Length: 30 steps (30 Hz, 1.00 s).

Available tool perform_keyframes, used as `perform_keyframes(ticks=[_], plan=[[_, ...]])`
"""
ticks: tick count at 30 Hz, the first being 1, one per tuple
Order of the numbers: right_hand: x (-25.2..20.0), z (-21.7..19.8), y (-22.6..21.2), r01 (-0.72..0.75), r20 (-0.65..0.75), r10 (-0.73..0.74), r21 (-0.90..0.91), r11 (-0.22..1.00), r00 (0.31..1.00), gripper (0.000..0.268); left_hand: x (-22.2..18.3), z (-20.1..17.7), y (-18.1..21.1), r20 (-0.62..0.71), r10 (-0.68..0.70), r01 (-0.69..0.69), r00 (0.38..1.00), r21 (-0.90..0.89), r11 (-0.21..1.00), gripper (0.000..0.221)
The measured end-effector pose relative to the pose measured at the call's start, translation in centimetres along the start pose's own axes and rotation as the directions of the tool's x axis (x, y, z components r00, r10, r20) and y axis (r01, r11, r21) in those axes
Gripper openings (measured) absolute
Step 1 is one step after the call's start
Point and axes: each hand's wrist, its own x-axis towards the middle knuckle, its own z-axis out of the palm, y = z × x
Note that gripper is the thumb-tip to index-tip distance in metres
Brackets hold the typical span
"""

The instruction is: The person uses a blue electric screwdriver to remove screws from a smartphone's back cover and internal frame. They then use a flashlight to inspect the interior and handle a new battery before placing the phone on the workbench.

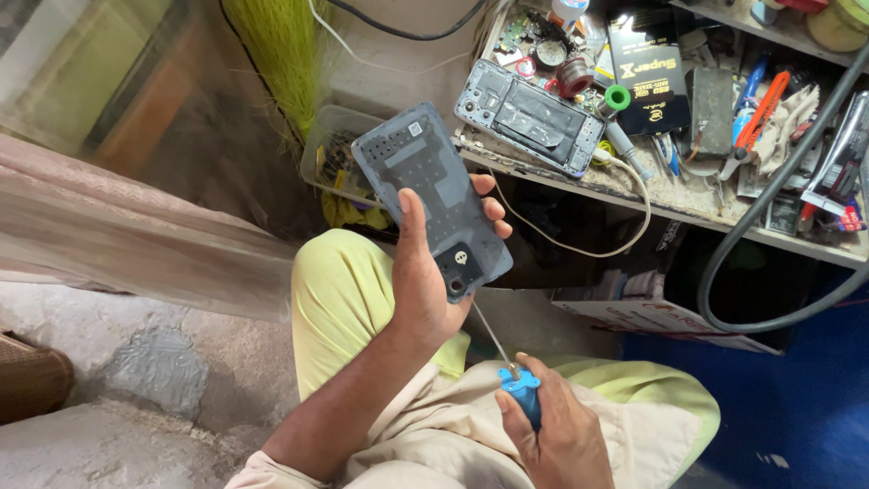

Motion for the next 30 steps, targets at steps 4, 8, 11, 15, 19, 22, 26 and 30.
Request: perform_keyframes(ticks=[4,8,11,15,19,22,26,30], plan=[[-0.1,0.1,0.1,0.040,-0.030,-0.040,0.013,0.999,0.999,0.049,0.0,-0.1,0.1,-0.024,0.002,-0.001,1.000,0.010,1.000,0.072],[-0.5,-0.1,0.6,-0.012,-0.030,0.014,0.074,0.997,0.999,0.049,0.1,-0.5,0.2,0.008,-0.038,0.039,0.999,-0.084,0.996,0.067],[-0.9,-0.7,1.7,-0.057,-0.032,0.061,0.112,0.992,0.998,0.050,0.0,-0.8,0.5,-0.006,-0.095,0.094,0.995,-0.066,0.993,0.060],[-1.0,-1.8,4.3,-0.252,0.034,0.267,0.467,0.848,0.963,0.054,-1.4,-1.1,1.5,-0.037,-0.282,0.283,0.959,0.206,0.937,0.048],[-1.2,-3.0,7.4,-0.284,0.016,0.381,0.696,0.659,0.924,0.062,-2.2,-0.9,0.3,-0.081,-0.429,0.399,0.900,0.549,0.734,0.043],[-1.5,-3.8,9.0,-0.277,-0.034,0.420,0.705,0.653,0.907,0.062,-0.7,-0.3,-1.7,0.023,-0.312,0.165,0.950,0.810,0.563,0.041],[-2.2,-5.0,10.7,-0.303,-0.101,0.515,0.706,0.640,0.851,0.058,6.8,3.0,-5.9,0.290,-0.136,-0.190,0.947,0.850,0.492,0.059],[-3.0,-5.2,12.9,-0.300,-0.137,0.547,0.715,0.632,0.826,0.055,16.4,8.5,-12.0,0.306,-0.115,-0.245,0.945,0.897,0.368,0.065]])
